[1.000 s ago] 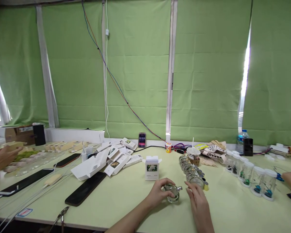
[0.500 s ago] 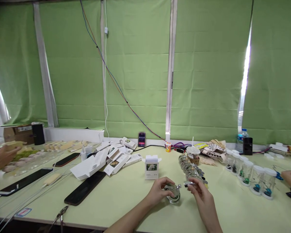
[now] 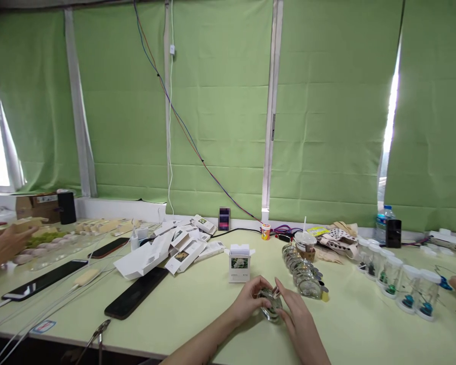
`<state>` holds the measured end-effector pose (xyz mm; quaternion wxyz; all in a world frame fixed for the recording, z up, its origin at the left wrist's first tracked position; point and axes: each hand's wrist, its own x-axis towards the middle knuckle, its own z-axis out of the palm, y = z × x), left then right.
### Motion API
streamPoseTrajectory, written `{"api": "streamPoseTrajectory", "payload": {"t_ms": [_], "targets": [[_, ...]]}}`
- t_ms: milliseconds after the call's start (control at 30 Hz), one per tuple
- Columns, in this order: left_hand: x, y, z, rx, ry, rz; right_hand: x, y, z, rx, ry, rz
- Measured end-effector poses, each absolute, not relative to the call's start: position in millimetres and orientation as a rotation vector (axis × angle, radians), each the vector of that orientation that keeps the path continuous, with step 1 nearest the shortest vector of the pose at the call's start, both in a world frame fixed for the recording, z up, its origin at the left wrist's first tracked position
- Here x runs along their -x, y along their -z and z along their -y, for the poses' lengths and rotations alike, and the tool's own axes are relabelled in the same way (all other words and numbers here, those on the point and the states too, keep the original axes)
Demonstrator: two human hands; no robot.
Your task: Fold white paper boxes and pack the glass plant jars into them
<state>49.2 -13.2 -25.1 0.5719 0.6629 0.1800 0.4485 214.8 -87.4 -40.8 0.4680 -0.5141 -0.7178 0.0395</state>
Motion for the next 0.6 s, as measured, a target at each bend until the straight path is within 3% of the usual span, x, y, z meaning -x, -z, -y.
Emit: {"api": "streamPoseTrajectory", "payload": {"t_ms": [267,433,533,600], "targets": [[-45.6,26.0,16.4,-1.684,-1.099,-0.458,-185.1,28.9,85.3,1.231,-0.215,1.781],[-22.4,10.4,22.4,-2.017,-1.731,-0.681,-186.0,23.8,86.7,1.255,-0.255,1.797],[1.0,3.3,5.2,-1.795,-2.082,-0.929,-186.9,27.2,85.4,1.312,-0.160,1.797],[17.2,-0.3,-13.9,-1.561,-2.126,-1.102,-187.9,29.5,83.6,1.347,-0.088,1.815]]}}
